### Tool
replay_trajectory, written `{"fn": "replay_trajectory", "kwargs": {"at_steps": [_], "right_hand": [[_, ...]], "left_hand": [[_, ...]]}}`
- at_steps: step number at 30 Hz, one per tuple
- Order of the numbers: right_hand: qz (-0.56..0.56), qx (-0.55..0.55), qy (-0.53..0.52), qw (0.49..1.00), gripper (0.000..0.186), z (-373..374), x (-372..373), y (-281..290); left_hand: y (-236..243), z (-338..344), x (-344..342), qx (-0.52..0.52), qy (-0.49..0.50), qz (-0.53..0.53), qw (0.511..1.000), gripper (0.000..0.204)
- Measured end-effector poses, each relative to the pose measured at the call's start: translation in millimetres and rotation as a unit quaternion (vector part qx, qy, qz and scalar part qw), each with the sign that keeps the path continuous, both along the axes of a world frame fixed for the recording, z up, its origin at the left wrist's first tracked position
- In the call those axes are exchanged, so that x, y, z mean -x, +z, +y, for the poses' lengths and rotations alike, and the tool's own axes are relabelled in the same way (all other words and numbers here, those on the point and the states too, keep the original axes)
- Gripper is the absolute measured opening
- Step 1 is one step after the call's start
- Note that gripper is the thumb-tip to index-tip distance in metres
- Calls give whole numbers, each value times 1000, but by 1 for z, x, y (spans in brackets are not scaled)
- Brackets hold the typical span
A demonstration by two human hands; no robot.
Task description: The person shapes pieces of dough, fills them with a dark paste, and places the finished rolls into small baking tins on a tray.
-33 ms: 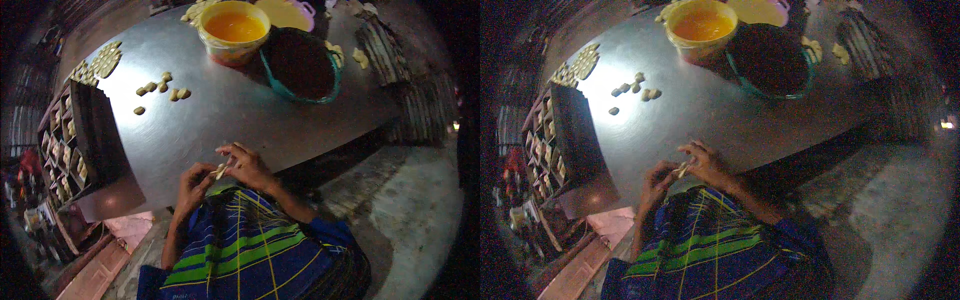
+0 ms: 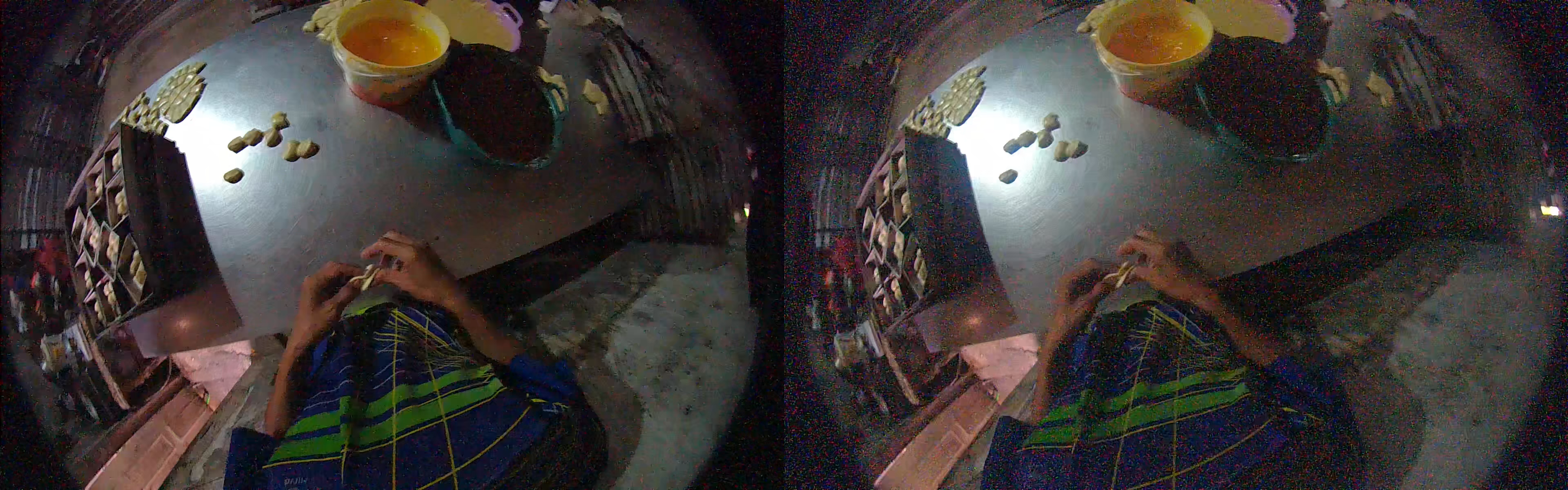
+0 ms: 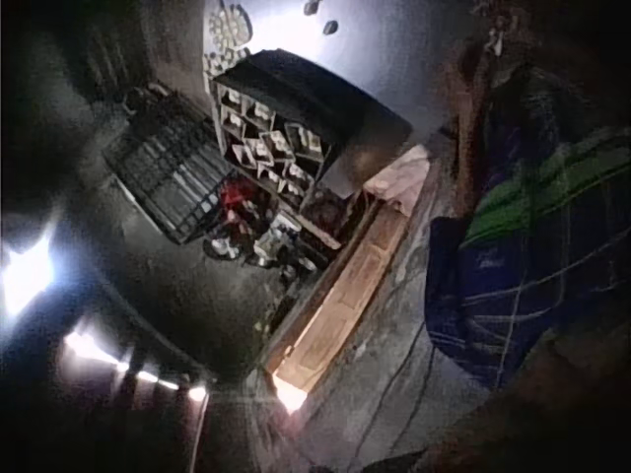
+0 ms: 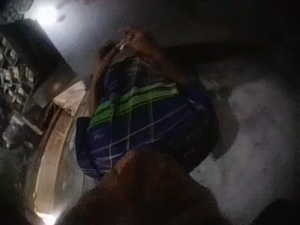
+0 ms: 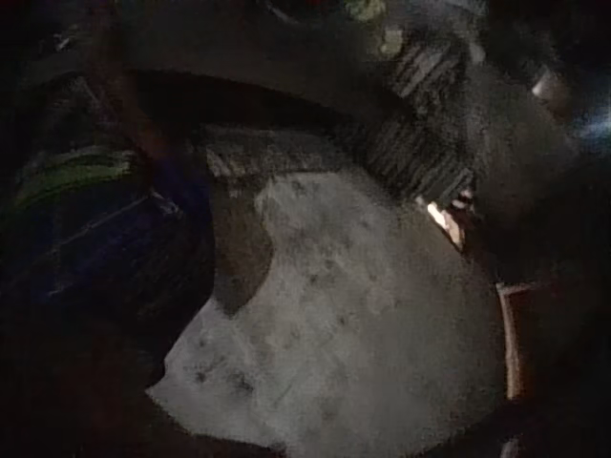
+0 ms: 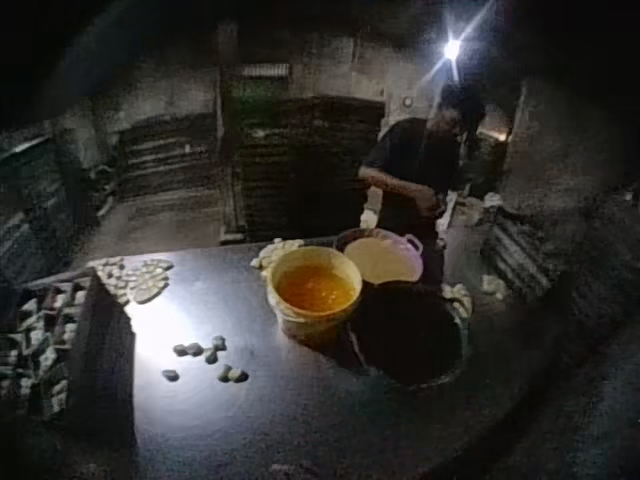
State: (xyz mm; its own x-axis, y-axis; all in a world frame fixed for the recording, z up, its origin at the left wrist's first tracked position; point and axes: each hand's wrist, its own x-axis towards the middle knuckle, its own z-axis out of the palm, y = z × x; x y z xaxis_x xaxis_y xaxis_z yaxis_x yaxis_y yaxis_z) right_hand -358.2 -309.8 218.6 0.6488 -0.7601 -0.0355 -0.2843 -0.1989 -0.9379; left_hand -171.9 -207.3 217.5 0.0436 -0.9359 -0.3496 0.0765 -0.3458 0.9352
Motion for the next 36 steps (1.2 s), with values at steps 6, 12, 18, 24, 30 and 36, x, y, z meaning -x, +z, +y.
{"fn": "replay_trajectory", "kwargs": {"at_steps": [6,12,18,24,30,36], "right_hand": [[-23,180,81,980,20,-18,11,8],[-15,304,-2,953,34,6,-10,14],[5,382,-66,922,36,19,-23,21],[-8,45,-179,983,21,13,-28,18],[-51,-2,-127,991,20,-1,-22,-11],[-96,212,-76,970,25,8,-33,2]], "left_hand": [[5,-20,4,-95,138,149,974,24],[-9,-25,10,-122,179,357,908,28],[-14,-26,13,-55,175,359,915,28],[3,-31,10,5,116,177,977,26],[0,-34,22,53,201,142,968,25],[2,-40,12,-12,230,159,960,22]]}}
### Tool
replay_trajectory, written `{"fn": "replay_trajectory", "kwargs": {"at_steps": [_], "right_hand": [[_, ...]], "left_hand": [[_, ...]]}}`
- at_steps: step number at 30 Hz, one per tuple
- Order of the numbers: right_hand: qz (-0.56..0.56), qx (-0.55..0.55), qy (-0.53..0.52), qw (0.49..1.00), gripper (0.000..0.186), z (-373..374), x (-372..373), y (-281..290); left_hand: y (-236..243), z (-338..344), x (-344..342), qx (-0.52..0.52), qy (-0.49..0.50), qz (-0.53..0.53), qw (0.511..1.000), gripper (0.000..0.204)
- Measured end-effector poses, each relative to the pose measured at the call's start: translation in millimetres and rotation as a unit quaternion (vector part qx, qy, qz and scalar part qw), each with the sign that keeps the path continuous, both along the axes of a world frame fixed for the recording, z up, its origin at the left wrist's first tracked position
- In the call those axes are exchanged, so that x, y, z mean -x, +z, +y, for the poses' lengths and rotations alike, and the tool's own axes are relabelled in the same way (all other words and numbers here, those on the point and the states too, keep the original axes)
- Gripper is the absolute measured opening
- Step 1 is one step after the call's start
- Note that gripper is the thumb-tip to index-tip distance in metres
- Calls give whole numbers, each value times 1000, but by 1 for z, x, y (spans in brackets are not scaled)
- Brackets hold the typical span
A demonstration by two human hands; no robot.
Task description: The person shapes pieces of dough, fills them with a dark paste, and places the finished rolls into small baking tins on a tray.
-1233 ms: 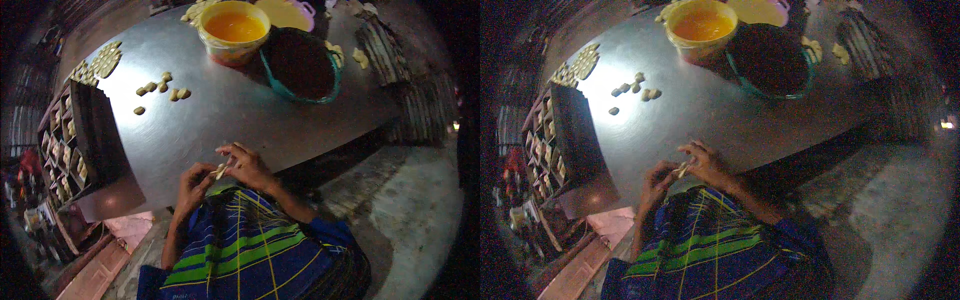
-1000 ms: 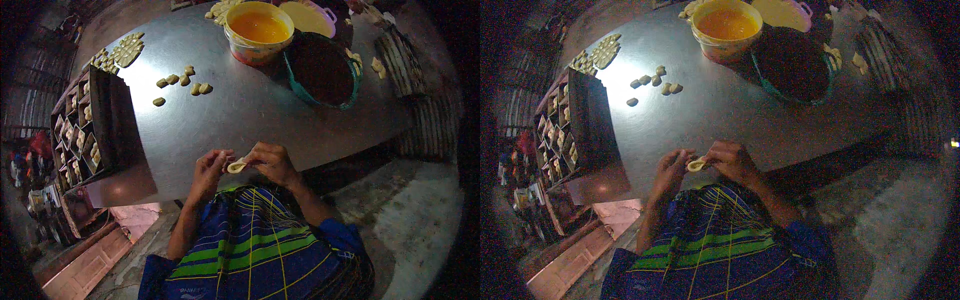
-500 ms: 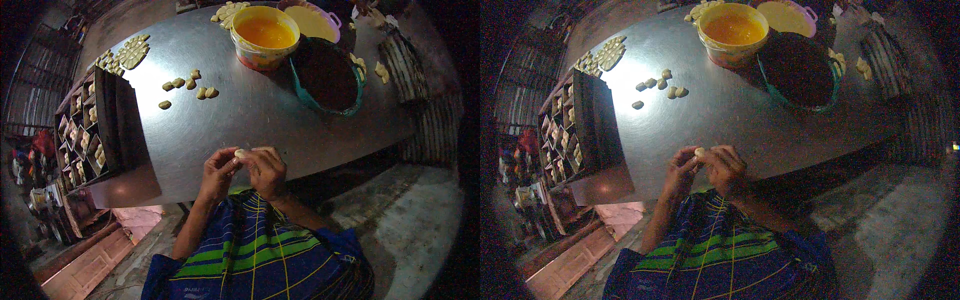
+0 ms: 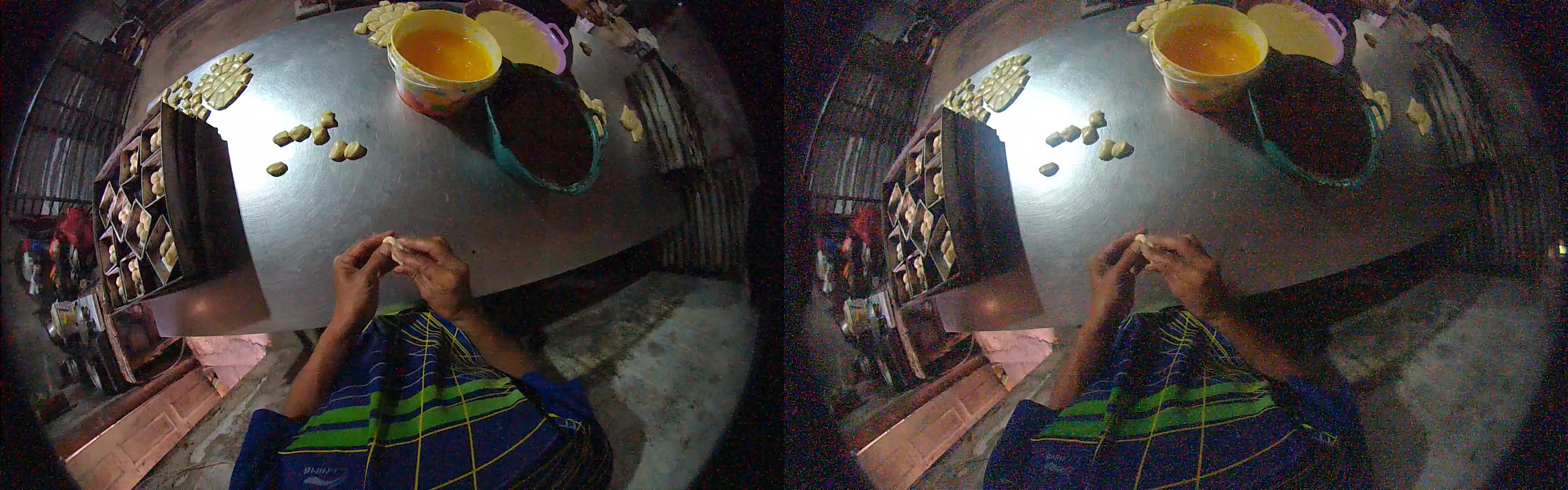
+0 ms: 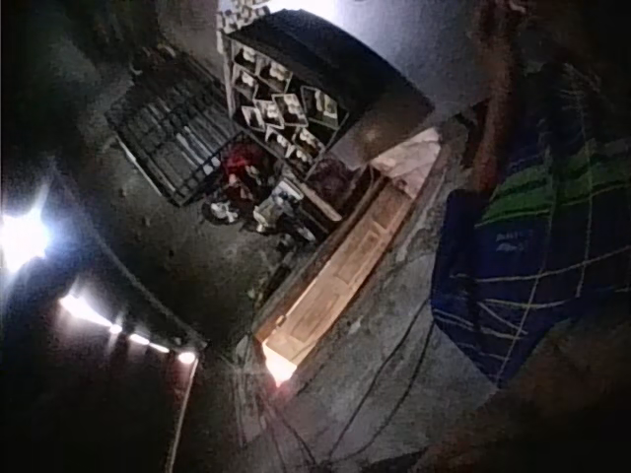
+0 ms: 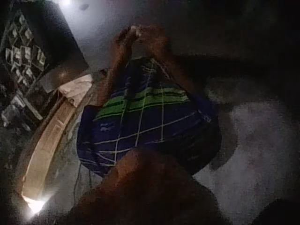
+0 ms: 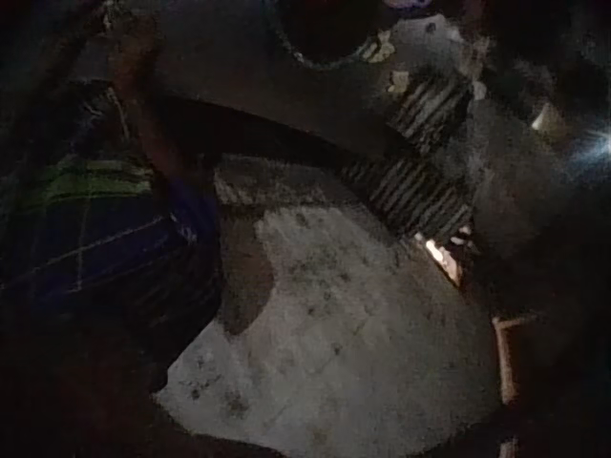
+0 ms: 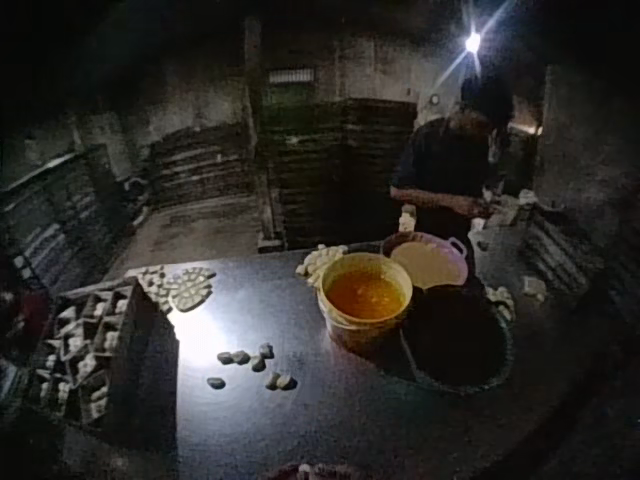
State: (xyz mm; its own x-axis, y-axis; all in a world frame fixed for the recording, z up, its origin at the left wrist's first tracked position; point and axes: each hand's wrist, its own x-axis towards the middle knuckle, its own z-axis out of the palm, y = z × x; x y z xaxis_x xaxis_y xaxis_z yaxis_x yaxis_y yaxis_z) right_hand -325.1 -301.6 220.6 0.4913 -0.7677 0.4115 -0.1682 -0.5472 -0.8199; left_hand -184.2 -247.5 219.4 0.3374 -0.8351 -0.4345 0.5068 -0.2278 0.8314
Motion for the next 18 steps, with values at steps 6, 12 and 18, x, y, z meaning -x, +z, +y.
{"fn": "replay_trajectory", "kwargs": {"at_steps": [6,12,18], "right_hand": [[124,128,19,984,30,-15,8,3],[125,-23,32,991,15,-24,6,-1],[138,-192,95,967,9,-34,10,4]], "left_hand": [[4,8,-3,17,-92,-114,989,21],[20,9,-11,33,-128,-135,982,18],[-8,13,-13,44,-135,-180,973,10]]}}
